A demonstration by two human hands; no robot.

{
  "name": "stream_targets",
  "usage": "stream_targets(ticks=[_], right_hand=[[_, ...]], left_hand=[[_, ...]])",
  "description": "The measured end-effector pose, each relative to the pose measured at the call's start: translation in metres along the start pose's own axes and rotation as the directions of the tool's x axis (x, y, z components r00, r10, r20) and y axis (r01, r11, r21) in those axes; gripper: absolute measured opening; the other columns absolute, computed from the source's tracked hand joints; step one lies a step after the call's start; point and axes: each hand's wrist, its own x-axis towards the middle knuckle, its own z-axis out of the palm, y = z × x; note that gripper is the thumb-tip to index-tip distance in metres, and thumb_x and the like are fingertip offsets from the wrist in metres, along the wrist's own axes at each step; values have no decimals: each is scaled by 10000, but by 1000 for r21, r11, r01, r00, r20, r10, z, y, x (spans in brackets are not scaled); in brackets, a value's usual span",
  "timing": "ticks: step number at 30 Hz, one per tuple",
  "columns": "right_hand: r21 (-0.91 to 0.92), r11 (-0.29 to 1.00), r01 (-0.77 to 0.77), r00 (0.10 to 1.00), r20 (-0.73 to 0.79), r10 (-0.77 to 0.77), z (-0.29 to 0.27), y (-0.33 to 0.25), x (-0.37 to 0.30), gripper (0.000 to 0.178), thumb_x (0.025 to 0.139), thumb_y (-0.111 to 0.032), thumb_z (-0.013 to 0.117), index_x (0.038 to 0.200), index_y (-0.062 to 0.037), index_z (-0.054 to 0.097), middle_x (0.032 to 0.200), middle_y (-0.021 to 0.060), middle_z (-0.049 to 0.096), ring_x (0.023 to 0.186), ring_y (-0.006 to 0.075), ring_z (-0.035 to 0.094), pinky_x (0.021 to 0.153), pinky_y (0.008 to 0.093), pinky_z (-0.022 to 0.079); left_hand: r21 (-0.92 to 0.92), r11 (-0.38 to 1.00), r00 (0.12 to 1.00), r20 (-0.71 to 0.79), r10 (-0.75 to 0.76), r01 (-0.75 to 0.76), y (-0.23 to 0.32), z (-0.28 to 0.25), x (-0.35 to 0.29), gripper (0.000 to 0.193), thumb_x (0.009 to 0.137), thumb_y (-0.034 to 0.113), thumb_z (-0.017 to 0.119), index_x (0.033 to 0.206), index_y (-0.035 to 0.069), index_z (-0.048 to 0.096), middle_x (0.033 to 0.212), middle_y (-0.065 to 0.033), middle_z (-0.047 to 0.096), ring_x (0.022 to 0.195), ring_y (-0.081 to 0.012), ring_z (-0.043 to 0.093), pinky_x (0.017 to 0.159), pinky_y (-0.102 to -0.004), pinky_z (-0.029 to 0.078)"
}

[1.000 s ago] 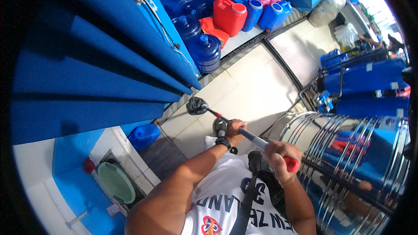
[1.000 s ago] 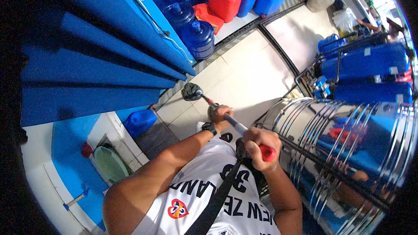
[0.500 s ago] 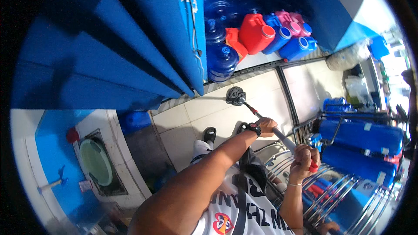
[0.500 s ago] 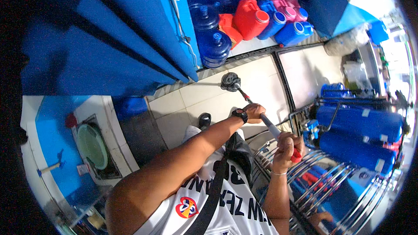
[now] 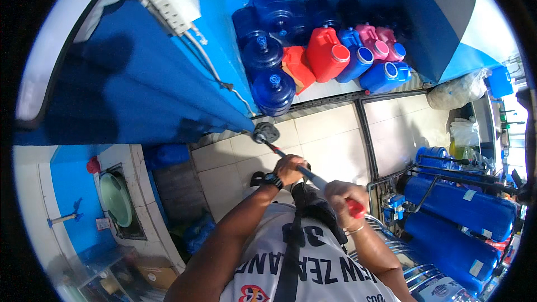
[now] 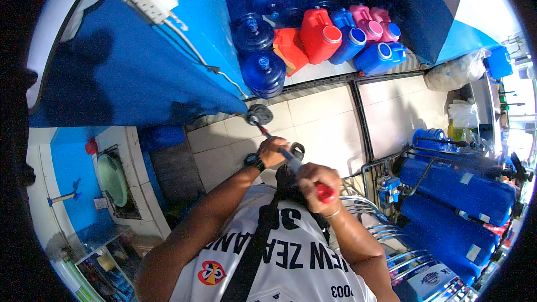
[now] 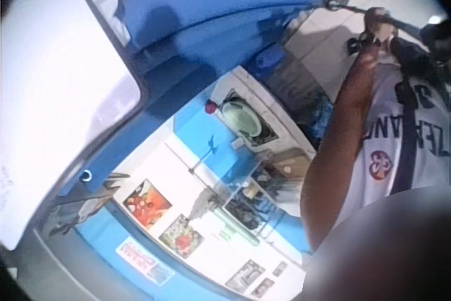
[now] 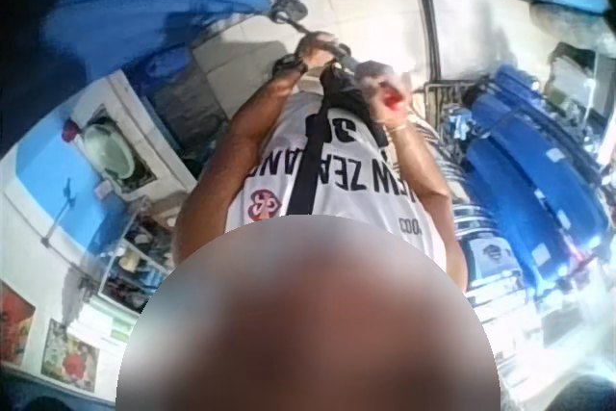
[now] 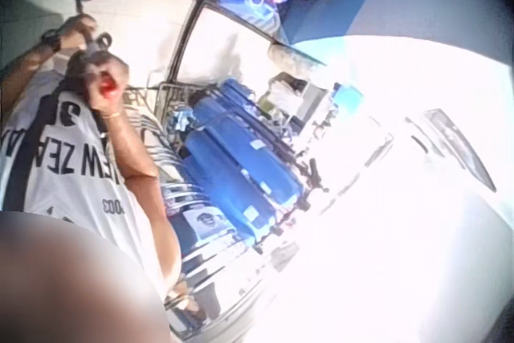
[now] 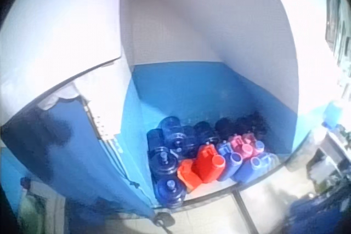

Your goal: The person mops the tiled floor of a small commercial room using a mop and a bucket. They repeatedly dip the mop into the bucket, wring it out, and mop different sections of the floor around stacked water jugs and metal racks.

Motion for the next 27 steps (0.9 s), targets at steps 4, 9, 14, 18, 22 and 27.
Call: stream_targets(ticks=[4, 9, 14, 18, 22, 27], right_hand=[[-69, 995, -69, 998, 0, 69, -30, 0, 1, 242, 880, 10, 592, 686, -9, 448, 677, 130, 596, 598, 255, 592, 621, 343, 503], [-101, 993, -59, 996, -76, 51, -91, -16, 3, 246, 865, 12, 588, 660, -27, 457, 636, 116, 574, 615, 258, 605, 627, 364, 520], [-88, 995, -39, 970, -242, 17, -118, -25, 17, 264, 914, -34, 564, 680, -53, 445, 621, 77, 535, 581, 192, 514, 599, 352, 455], [-172, 984, -54, 888, -460, -31, -121, -26, 32, 300, 970, -66, 556, 707, -72, 411, 607, 40, 474, 574, 157, 445, 606, 347, 430], [-390, 915, -106, 921, -386, -57, -105, -25, 46, 266, 954, -46, 546, 709, -52, 442, 638, 63, 539, 593, 170, 508, 615, 333, 463], [-419, 907, -39, 989, -145, -25, -86, -35, 74, 202, 878, -22, 606, 712, -46, 495, 662, 109, 598, 578, 217, 590, 582, 313, 498]], left_hand=[[-132, 983, 983, -118, -140, 124, 15, 14, 13, 239, 915, 231, 638, 758, 53, 613, 784, -170, 642, 801, -399, 631, 729, -501, 507], [-192, 979, 992, -91, -86, 67, 66, 44, 75, 280, 932, 230, 616, 737, 40, 555, 770, -157, 607, 793, -391, 611, 712, -497, 487], [-262, 965, 999, -41, -4, -7, 98, 66, 139, 308, 955, 244, 596, 728, 38, 562, 766, -167, 602, 802, -397, 611, 733, -511, 483], [-326, 944, 999, -16, 48, -50, 118, 82, 174, 288, 956, 249, 580, 755, 43, 595, 797, -162, 623, 875, -380, 627, 801, -479, 508], [-339, 939, 987, 124, 106, -59, 113, 68, 192, 285, 955, 269, 574, 785, 44, 616, 809, -172, 635, 866, -379, 643, 799, -486, 516], [-348, 936, 976, 180, 120, -51, 94, 25, 179, 308, 932, 271, 613, 718, 50, 596, 736, -172, 653, 779, -401, 659, 701, -500, 508]])
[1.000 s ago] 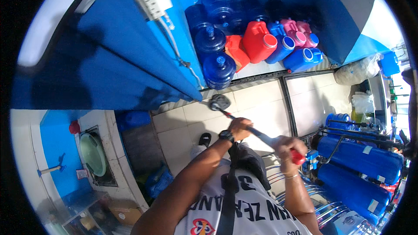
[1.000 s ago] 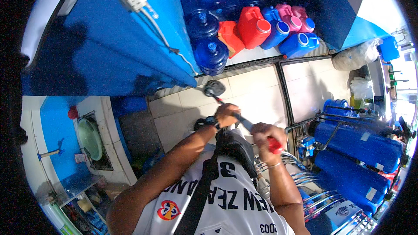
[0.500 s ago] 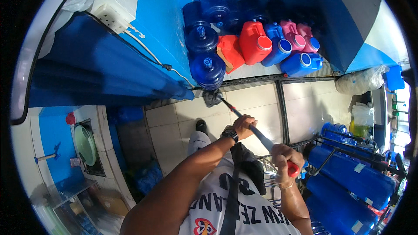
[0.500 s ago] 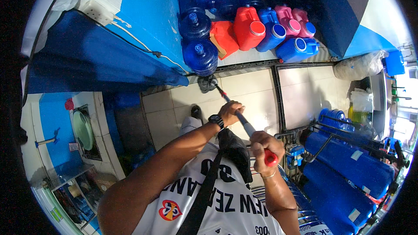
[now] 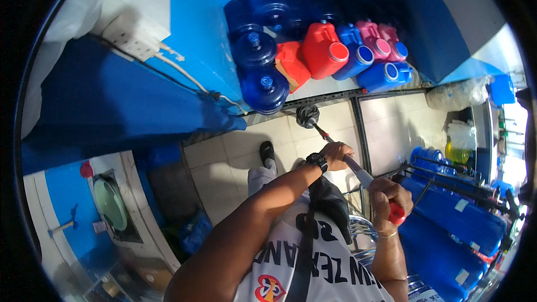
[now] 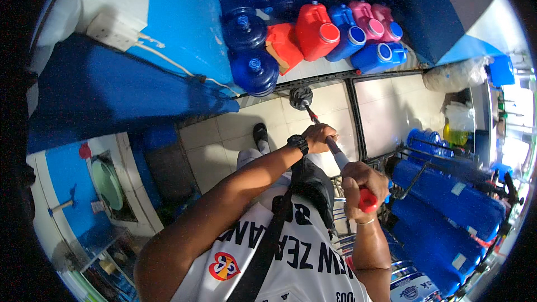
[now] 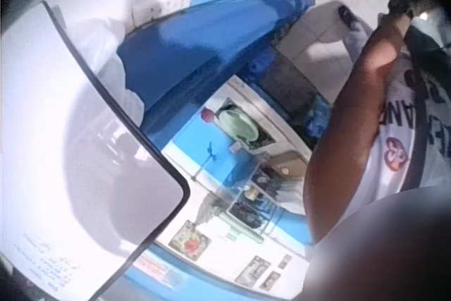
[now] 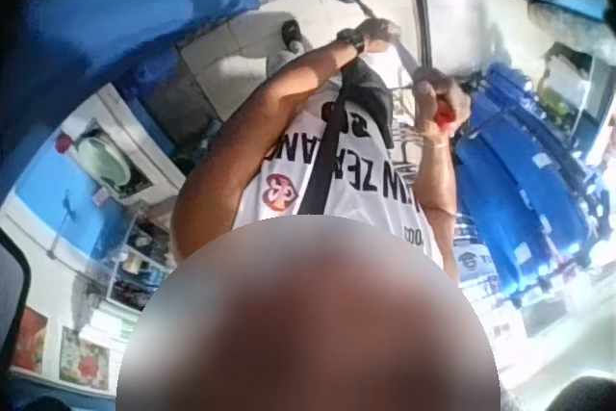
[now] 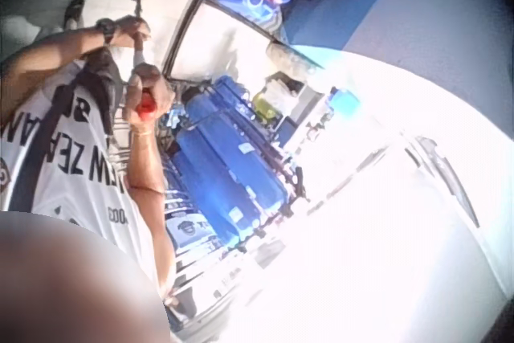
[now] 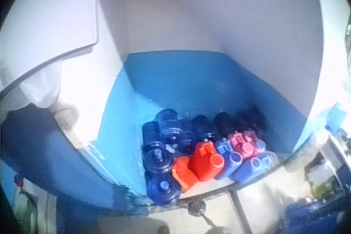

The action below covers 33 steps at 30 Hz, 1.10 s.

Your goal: The person mops the tiled floor of a small commercial room using a mop and a bucket. They repeatedly dip the mop into the bucket, wring it out, and mop different sections of the floor around stacked water jugs and metal racks.

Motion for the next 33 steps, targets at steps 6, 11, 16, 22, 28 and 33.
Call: stream_targets(ticks=[6, 11, 16, 22, 28, 33], right_hand=[[144, 988, 63, 945, 310, -106, 1, 12, 19, 194, 813, -31, 679, 707, -39, 517, 679, 135, 634, 635, 295, 677, 634, 371, 565], [343, 939, 37, 852, 481, -210, -13, 42, -4, 211, 838, -24, 629, 662, -36, 512, 644, 119, 595, 603, 299, 641, 593, 384, 549], [396, 915, -73, 871, 472, -135, -77, 60, -23, 238, 852, -36, 607, 642, -21, 495, 610, 125, 560, 575, 292, 586, 602, 384, 521], [312, 945, -99, 947, 322, -7, -170, 62, -24, 227, 806, -15, 618, 625, -21, 480, 609, 124, 573, 561, 282, 598, 621, 388, 528], [322, 941, -107, 994, 46, 97, -210, 54, -30, 303, 885, -37, 630, 669, -77, 422, 582, 58, 523, 521, 168, 493, 551, 332, 429], [249, 968, -43, 999, 22, 39, -188, 50, -45, 331, 899, -73, 676, 687, -81, 421, 587, 54, 519, 521, 161, 477, 556, 336, 436]], left_hand=[[69, 992, 972, -216, -89, 106, -23, -25, -59, 304, 942, 318, 610, 762, 73, 621, 768, -160, 649, 786, -388, 654, 698, -493, 506], [120, 952, 912, -341, -227, 282, -26, 1, -94, 362, 940, 299, 625, 696, 36, 578, 724, -162, 612, 740, -373, 630, 677, -487, 496], [47, 905, 839, -398, -371, 423, 2, 64, -79, 321, 941, 287, 589, 750, 32, 623, 797, -177, 657, 833, -374, 638, 767, -493, 508], [-19, 993, 888, -446, -113, 117, 33, 131, 3, 281, 934, 251, 634, 744, 44, 613, 777, -181, 606, 809, -406, 601, 765, -497, 474], [-71, 994, 989, -120, -87, 79, 73, 177, 73, 294, 924, 273, 643, 735, 55, 591, 745, -171, 637, 790, -384, 661, 734, -487, 514], [2, 996, 996, 17, -89, 89, 85, 170, 57, 228, 904, 258, 581, 790, 77, 660, 831, -167, 696, 845, -384, 694, 755, -488, 558]])
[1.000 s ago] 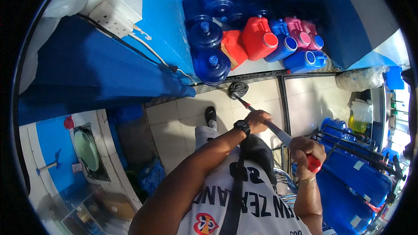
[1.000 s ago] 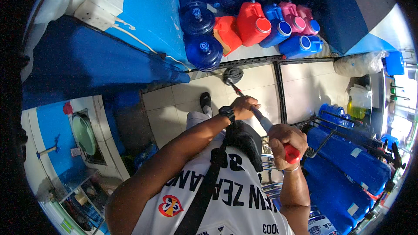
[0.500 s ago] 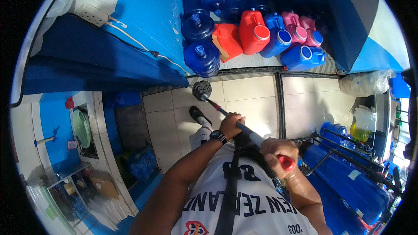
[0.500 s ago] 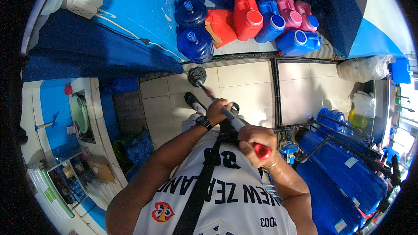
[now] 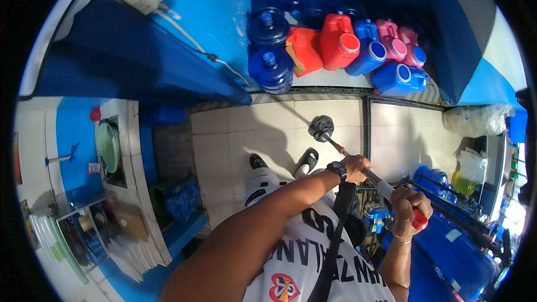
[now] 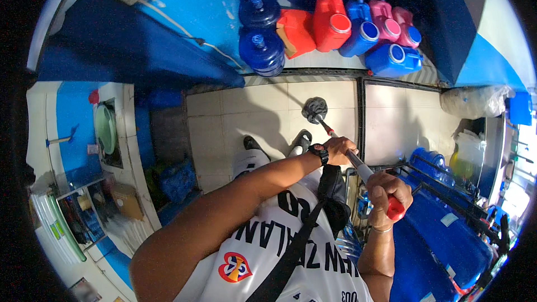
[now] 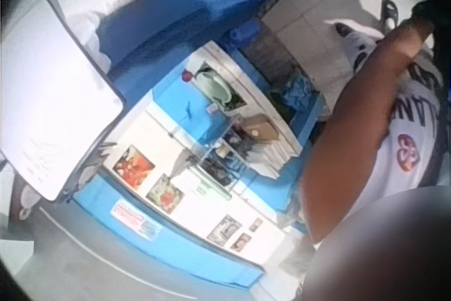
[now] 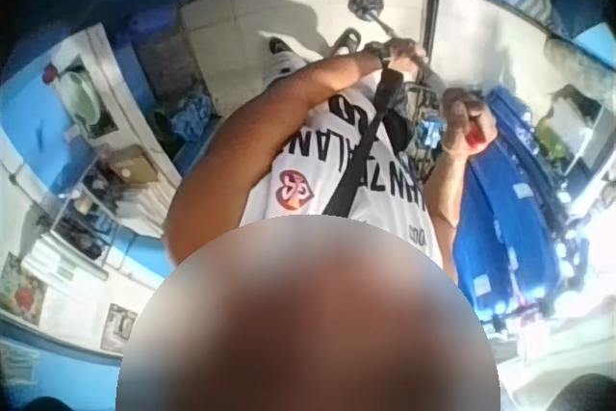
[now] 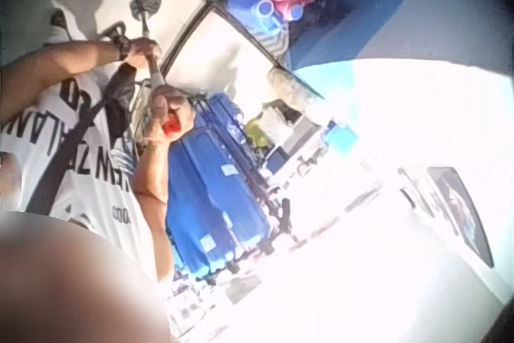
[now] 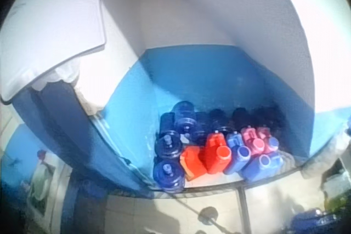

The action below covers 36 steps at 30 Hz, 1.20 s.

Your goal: The person mops the tiled floor of a small commercial room using a mop and a bucket. They repeatedly dip the mop into the bucket, wring it out, and mop different sections of the floor around stacked water jugs and metal racks.

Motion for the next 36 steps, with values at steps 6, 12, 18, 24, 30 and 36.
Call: stream_targets(ticks=[6, 12, 18, 24, 30, 36], right_hand=[[161, 986, -32, 998, 60, 23, 66, 3, -2, 330, 915, -110, 680, 712, -88, 421, 577, 29, 481, 528, 166, 474, 558, 337, 447], [238, 967, -89, 962, 274, 21, 182, 14, -5, 331, 911, -166, 681, 715, -89, 424, 569, 56, 489, 486, 176, 470, 502, 348, 450], [386, 905, -179, 844, 532, -60, 312, 37, -21, 311, 897, -123, 658, 694, -78, 427, 572, 79, 516, 485, 210, 504, 496, 378, 479], [430, 837, -338, 693, 716, -88, 404, 83, -55, 285, 945, -72, 574, 698, -73, 431, 595, 58, 499, 535, 195, 482, 556, 367, 459], [406, 838, -363, 622, 776, -107, 462, 127, -97, 238, 940, -53, 562, 712, -31, 497, 648, 77, 544, 653, 217, 550, 752, 407, 494], [344, 882, -322, 627, 776, -73, 427, 98, -84, 213, 930, 2, 541, 729, -34, 482, 659, 92, 566, 647, 220, 557, 769, 402, 517]], left_hand=[[25, 952, 916, -281, -286, 305, -21, -40, -72, 176, 828, 256, 603, 799, 102, 682, 826, -147, 715, 843, -377, 705, 736, -490, 560], [-19, 981, 935, -301, -190, 193, -102, -111, -195, 265, 905, 288, 599, 735, 86, 626, 722, -140, 662, 741, -364, 686, 718, -505, 536], [-56, 918, 797, -478, -370, 393, -151, -163, -335, 317, 949, 346, 562, 788, 91, 661, 758, -158, 677, 770, -370, 684, 747, -508, 529], [-95, 792, 600, -599, -530, 604, -244, -144, -437, 246, 905, 330, 576, 928, 112, 686, 985, -131, 702, 1039, -322, 650, 887, -491, 519], [-34, 668, 413, -763, -498, 743, -311, -123, -515, 187, 879, 236, 594, 900, 93, 711, 946, -119, 692, 1058, -340, 603, 935, -485, 493], [-26, 780, 469, -786, -402, 625, -290, -137, -473, 201, 880, 241, 592, 873, 68, 694, 936, -135, 665, 982, -353, 588, 914, -491, 486]])
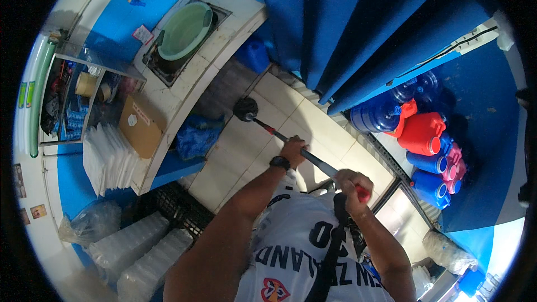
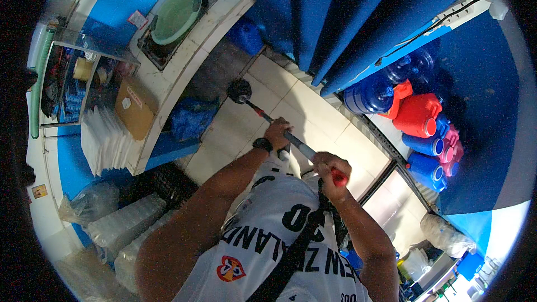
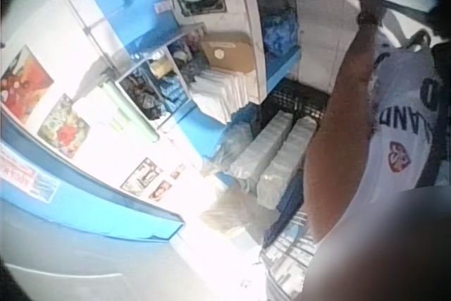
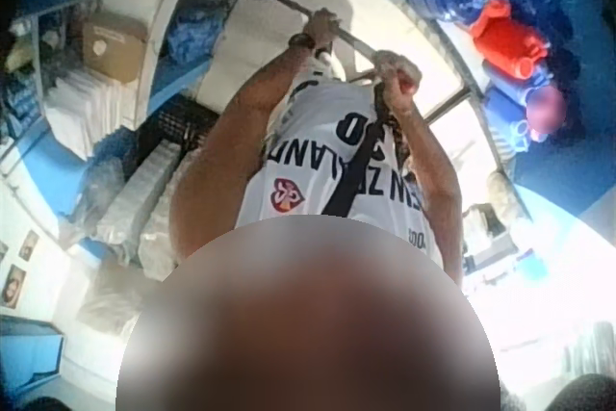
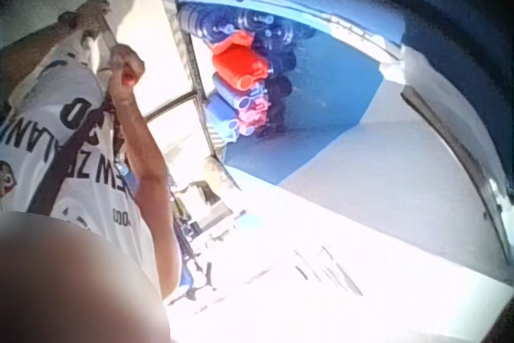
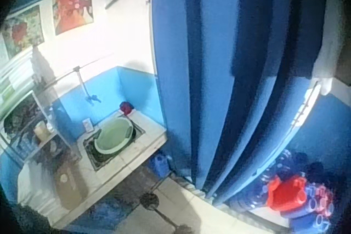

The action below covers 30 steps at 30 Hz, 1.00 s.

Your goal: The person mops the tiled floor of a small commercial room using a mop and a bucket. They repeatedly dip the mop into the bucket, wring it out, and mop different sections of the floor around stacked water jugs and metal racks.

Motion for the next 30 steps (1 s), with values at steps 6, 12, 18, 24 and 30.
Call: stream_targets(ticks=[6, 12, 18, 24, 30], right_hand=[[-304, 947, 100, 984, -111, -139, -26, -64, -35, 205, 968, -25, 505, 768, -55, 471, 654, 77, 544, 613, 203, 519, 730, 426, 499], [-458, 889, 6, 927, -332, -177, -35, -92, -57, 243, 969, -32, 533, 776, -89, 395, 692, 62, 505, 683, 174, 470, 818, 414, 460], [-238, 971, -7, 877, -468, -108, -43, -89, -50, 258, 953, -122, 605, 781, -102, 414, 722, 36, 485, 730, 173, 477, 900, 453, 453], [-191, 981, 24, 917, -386, -98, -35, -21, -25, 168, 945, -46, 587, 835, -72, 462, 831, 83, 572, 782, 195, 526, 857, 429, 500], [-179, 979, -94, 947, -319, 32, -6, 62, 42, 124, 982, -49, 559, 872, 9, 558, 966, 136, 667, 901, 208, 615, 836, 351, 510]], left_hand=[[-321, 938, 985, -148, 84, -129, 98, 33, 45, 239, 911, 212, 650, 753, 36, 607, 784, -175, 596, 870, -385, 608, 842, -517, 474], [-302, 937, 947, 208, 245, -176, 171, 42, 85, 318, 910, 320, 642, 801, 21, 624, 897, -187, 629, 925, -381, 627, 858, -509, 505], [-206, 969, 933, 301, 196, -137, 162, 20, 82, 247, 919, 289, 607, 821, 70, 666, 870, -157, 687, 912, -379, 676, 857, -528, 530], [-88, 988, 968, 204, 144, -128, 76, 15, 102, 157, 868, 241, 629, 888, 99, 693, 997, -126, 686, 1055, -340, 640, 947, -497, 513], [69, 983, 967, 177, -182, 172, -26, -19, 147, 174, 900, 231, 588, 945, 93, 684, 1064, -169, 693, 1122, -354, 636, 974, -508, 506]])
